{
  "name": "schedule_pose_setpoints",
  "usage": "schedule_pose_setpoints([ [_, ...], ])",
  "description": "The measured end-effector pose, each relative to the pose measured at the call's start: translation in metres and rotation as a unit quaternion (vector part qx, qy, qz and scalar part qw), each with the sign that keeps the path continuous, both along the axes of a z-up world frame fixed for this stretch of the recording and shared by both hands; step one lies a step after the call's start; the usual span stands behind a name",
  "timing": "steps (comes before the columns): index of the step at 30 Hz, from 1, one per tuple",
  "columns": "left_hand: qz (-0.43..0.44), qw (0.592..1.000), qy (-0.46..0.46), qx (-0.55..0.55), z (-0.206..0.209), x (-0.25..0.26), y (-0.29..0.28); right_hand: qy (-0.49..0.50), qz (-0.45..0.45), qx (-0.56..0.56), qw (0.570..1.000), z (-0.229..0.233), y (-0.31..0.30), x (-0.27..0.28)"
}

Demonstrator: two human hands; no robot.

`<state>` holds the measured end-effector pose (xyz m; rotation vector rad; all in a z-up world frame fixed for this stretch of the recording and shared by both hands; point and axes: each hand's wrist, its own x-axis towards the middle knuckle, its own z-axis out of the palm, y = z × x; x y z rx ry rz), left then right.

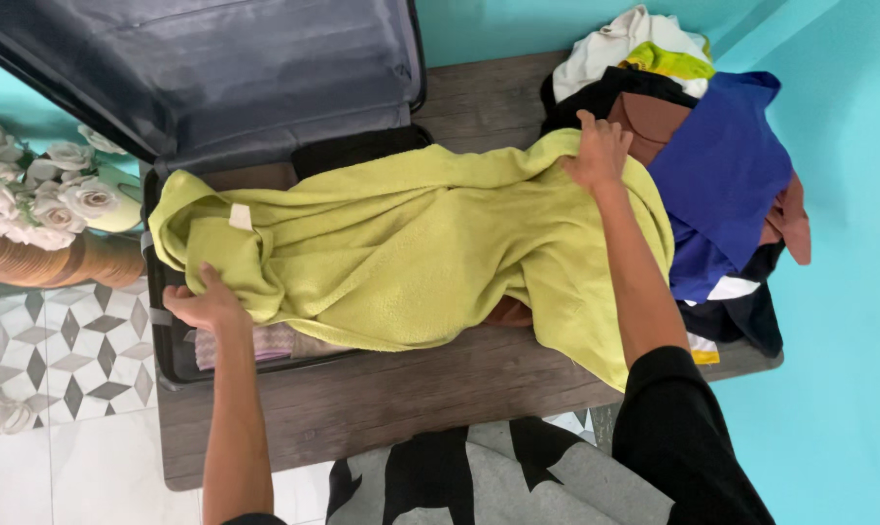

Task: The person folds a black garment and places it into an open suitcase. They then fold a patterned cloth and a yellow towel, placing them into the suitcase as well. The person arranges the items to fit neatly within the luggage.

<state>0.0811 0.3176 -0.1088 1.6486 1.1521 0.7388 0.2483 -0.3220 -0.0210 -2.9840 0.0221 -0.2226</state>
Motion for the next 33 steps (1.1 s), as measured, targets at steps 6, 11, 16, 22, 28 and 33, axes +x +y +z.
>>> schedule_pose_setpoints([
  [6,-0.092,0.990,-0.075,-0.075,0.043,-0.042,-0.061,0.009,0.234,0.115,0.965,0.011,0.125,0.009],
  [11,-0.098,0.987,-0.129,-0.001,0.072,-0.065,-0.105,0.079,0.399,0.284,0.868,-0.010,0.285,0.013],
  [16,-0.057,0.953,-0.296,-0.025,0.110,-0.102,-0.106,0.179,0.411,0.214,0.868,-0.022,0.400,0.019],
  [22,0.016,0.919,-0.386,-0.071,0.118,-0.159,-0.062,0.140,0.406,0.038,0.902,-0.048,0.456,0.017],
  [28,0.110,0.900,-0.400,-0.137,0.106,-0.192,-0.040,-0.055,0.305,0.241,0.920,-0.063,0.448,0.063],
  [33,0.154,0.892,-0.382,-0.187,0.079,-0.203,-0.008,0.042,0.206,0.342,0.916,-0.027,0.388,0.097],
])
